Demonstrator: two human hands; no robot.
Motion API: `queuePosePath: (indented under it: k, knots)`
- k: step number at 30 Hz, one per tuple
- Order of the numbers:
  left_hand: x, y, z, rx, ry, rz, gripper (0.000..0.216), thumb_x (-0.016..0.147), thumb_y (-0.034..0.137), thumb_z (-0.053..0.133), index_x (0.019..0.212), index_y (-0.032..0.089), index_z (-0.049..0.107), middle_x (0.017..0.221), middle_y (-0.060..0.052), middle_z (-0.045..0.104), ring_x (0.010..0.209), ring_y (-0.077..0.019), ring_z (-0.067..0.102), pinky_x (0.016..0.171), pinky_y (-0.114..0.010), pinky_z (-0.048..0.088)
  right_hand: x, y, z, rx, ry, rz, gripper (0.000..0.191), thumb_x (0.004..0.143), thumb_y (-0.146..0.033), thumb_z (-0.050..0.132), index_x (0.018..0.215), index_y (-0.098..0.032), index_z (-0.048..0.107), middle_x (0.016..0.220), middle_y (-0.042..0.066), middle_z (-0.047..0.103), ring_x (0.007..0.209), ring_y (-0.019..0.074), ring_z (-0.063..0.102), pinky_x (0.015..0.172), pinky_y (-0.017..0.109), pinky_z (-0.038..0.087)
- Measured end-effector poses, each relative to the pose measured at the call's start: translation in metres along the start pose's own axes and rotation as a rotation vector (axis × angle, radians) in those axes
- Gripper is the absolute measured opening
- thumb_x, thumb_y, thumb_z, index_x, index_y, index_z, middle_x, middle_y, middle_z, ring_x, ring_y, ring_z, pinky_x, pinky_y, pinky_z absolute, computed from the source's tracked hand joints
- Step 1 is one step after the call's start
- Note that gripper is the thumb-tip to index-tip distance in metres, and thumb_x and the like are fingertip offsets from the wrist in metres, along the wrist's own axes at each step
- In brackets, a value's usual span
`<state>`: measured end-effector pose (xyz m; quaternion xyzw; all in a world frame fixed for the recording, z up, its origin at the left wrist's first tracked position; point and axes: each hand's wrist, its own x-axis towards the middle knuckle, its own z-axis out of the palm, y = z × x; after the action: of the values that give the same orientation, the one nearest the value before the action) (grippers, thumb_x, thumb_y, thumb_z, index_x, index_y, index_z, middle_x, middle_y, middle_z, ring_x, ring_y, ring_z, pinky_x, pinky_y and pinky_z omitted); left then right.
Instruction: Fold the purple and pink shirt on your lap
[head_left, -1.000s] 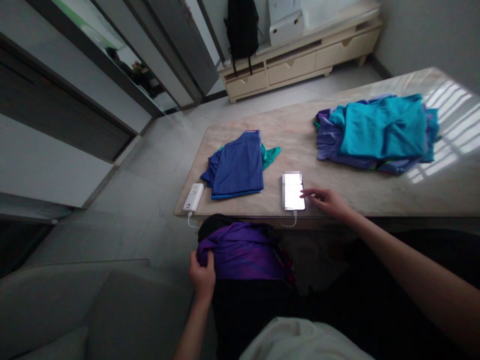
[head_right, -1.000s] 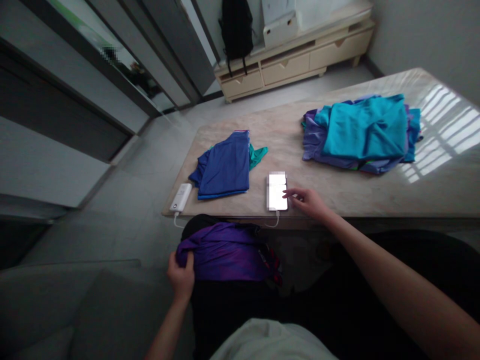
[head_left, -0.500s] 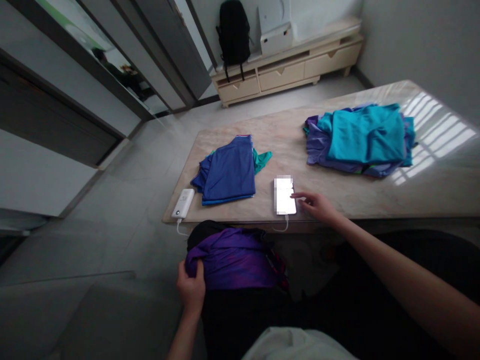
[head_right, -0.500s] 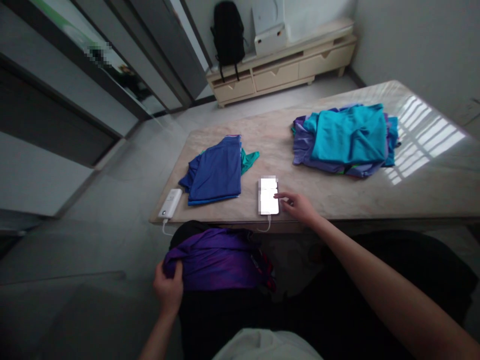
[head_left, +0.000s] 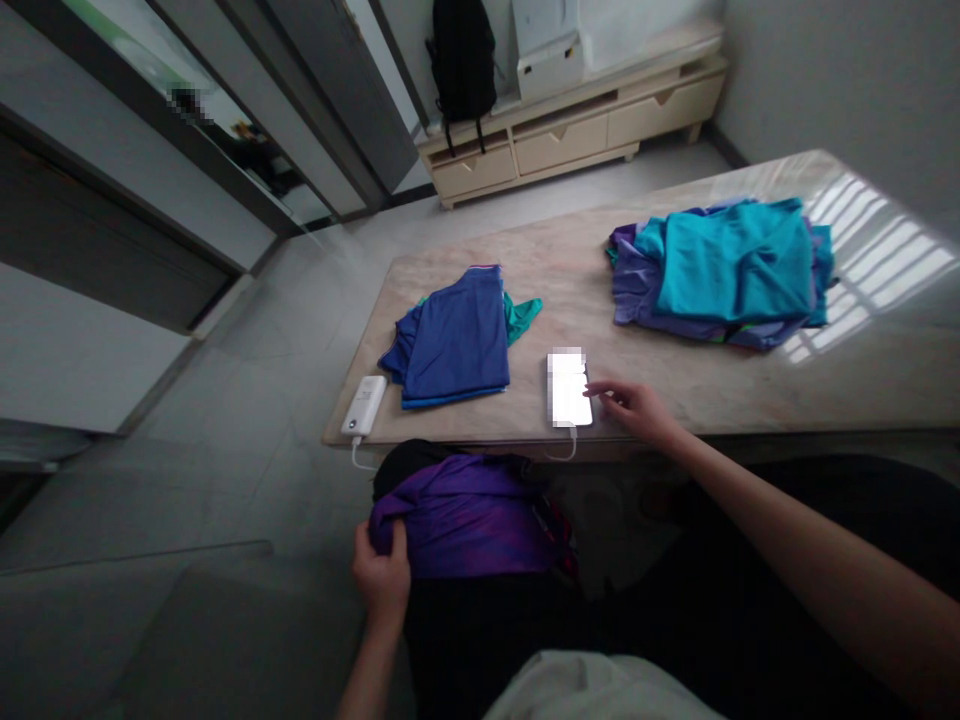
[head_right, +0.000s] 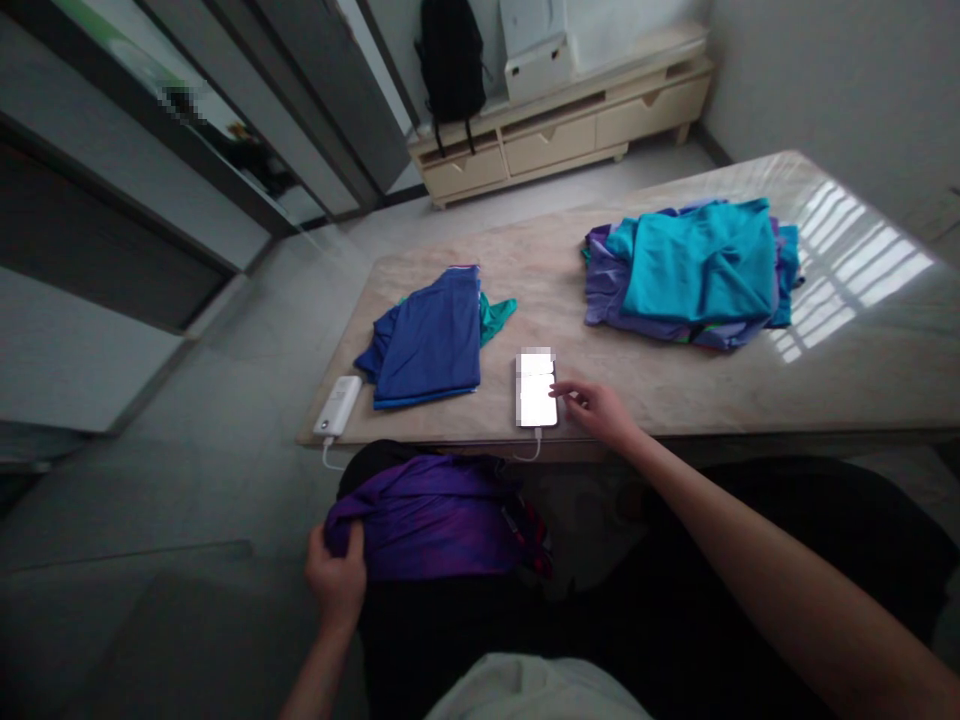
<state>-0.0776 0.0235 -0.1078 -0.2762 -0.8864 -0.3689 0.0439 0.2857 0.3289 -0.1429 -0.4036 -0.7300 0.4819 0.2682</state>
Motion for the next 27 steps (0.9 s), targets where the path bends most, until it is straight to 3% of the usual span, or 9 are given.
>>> queuePosePath:
  k: [4,9,14,20,27]
  knots:
    - [0.000,0.001,0.000,-0.023,-0.006,-0.004,0.048,0.072,0.061,0.063,0.092,0.018,0.061,0.082,-0.008,0.066,0.074,-0.0250,0.065,0.073,-0.039,0.055,-0.001,-0.007,0.002,0.026,-0.045,-0.003,0.039,0.095,-0.037,0.050,0.118,-0.018,0.075,0.111,0.009,0.076,0.071,0.0149,0.065,0.065,0.028,0.049]
    - [0.000,0.000,0.000,-0.009,0.007,0.007,0.048,0.072,0.061,0.063,0.091,0.018,0.061,0.079,-0.007,0.066,0.071,-0.0247,0.065,0.069,-0.038,0.055,0.000,-0.009,-0.001,-0.021,-0.027,0.035,0.042,0.093,-0.035,0.051,0.123,-0.018,0.075,0.088,0.007,0.076,0.063,0.0148,0.059,0.059,0.027,0.042]
    - [0.000,-0.002,0.000,-0.007,0.004,0.012,0.045,0.074,0.061,0.063,0.090,0.018,0.060,0.077,-0.006,0.065,0.070,-0.0231,0.064,0.068,-0.037,0.055,0.001,-0.010,-0.005,-0.046,-0.015,0.055,0.041,0.092,-0.032,0.051,0.123,-0.020,0.076,0.083,0.006,0.075,0.062,0.0146,0.058,0.060,0.028,0.041]
    - [0.000,-0.006,0.001,-0.013,0.006,0.020,0.047,0.074,0.060,0.063,0.093,0.017,0.062,0.081,-0.008,0.067,0.074,-0.0251,0.066,0.075,-0.041,0.057,0.000,-0.008,-0.002,-0.019,-0.004,0.049,0.040,0.093,-0.032,0.052,0.124,-0.020,0.075,0.106,0.009,0.077,0.073,0.0163,0.064,0.066,0.028,0.046]
    - [0.001,-0.015,0.002,-0.008,0.008,0.021,0.049,0.075,0.061,0.064,0.097,0.018,0.064,0.084,-0.009,0.069,0.076,-0.0263,0.068,0.074,-0.040,0.057,0.002,-0.007,-0.003,0.032,0.018,0.030,0.036,0.093,-0.033,0.050,0.113,-0.017,0.075,0.107,0.009,0.076,0.068,0.0144,0.063,0.062,0.027,0.047]
